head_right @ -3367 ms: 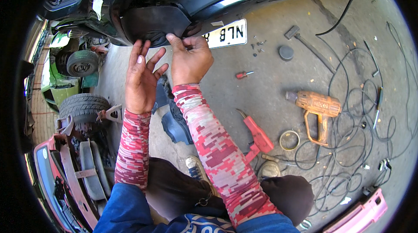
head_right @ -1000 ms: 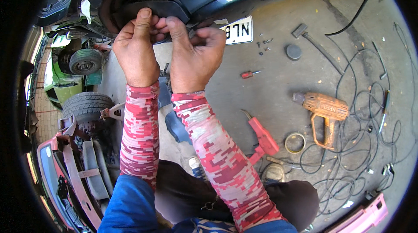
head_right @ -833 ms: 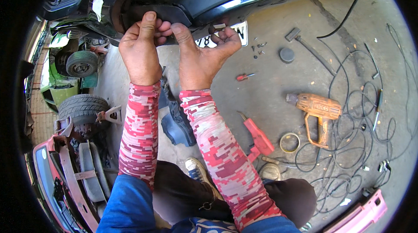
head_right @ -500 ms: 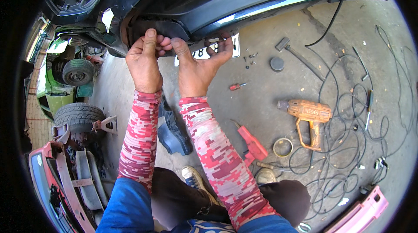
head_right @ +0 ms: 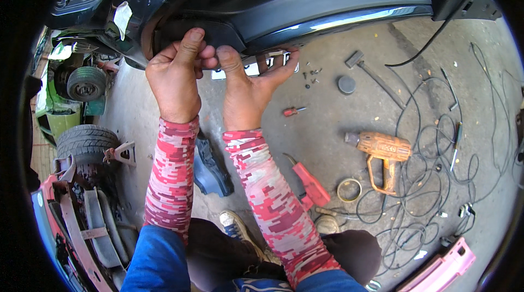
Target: The person picks up a black plastic car part, walks to a black car, and installs the part into the front bumper area. They align and press the part into place, adjusting it with both hands.
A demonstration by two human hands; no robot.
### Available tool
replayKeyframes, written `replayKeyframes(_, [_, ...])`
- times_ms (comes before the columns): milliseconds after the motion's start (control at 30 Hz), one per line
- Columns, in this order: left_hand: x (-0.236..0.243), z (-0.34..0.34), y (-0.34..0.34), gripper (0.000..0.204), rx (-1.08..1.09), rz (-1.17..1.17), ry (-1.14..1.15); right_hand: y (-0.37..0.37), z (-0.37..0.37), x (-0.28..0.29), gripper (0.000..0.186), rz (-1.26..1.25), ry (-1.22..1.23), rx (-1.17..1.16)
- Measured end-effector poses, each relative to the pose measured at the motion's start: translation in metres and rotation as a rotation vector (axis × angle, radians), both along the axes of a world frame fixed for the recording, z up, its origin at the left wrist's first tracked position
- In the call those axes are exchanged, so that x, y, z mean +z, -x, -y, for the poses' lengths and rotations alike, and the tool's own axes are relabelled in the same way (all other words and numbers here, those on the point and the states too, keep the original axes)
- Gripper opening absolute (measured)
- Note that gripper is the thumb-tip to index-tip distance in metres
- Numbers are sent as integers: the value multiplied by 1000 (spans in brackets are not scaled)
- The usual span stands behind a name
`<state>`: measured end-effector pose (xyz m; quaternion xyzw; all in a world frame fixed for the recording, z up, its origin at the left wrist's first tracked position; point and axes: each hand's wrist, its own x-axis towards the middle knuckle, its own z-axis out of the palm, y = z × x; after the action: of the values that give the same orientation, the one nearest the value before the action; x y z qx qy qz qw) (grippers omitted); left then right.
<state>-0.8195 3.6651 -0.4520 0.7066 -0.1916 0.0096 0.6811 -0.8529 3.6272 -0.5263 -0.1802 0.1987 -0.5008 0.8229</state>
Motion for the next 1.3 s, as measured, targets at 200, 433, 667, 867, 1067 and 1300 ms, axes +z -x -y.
replayKeyframes(200, [-8,11,0,18,36,17,106,0,2,1,124,-76,-6,5])
replayKeyframes(433, [-13,14,2,22,11,-40,174,3,-1,4,122,-117,62,-17])
replayKeyframes(667, [-34,-2,-12,38,-133,-24,240,1,1,0,122,-89,26,10])
replayKeyframes(867, [-63,-29,-31,52,57,85,148,4,-1,8,119,-63,-28,27])
replayKeyframes(1067, [-76,-27,-55,44,221,36,217,11,-6,4,117,-122,-10,103])
replayKeyframes(1300, [-86,-42,-38,43,13,141,171,28,-5,7,121,-178,-1,77])
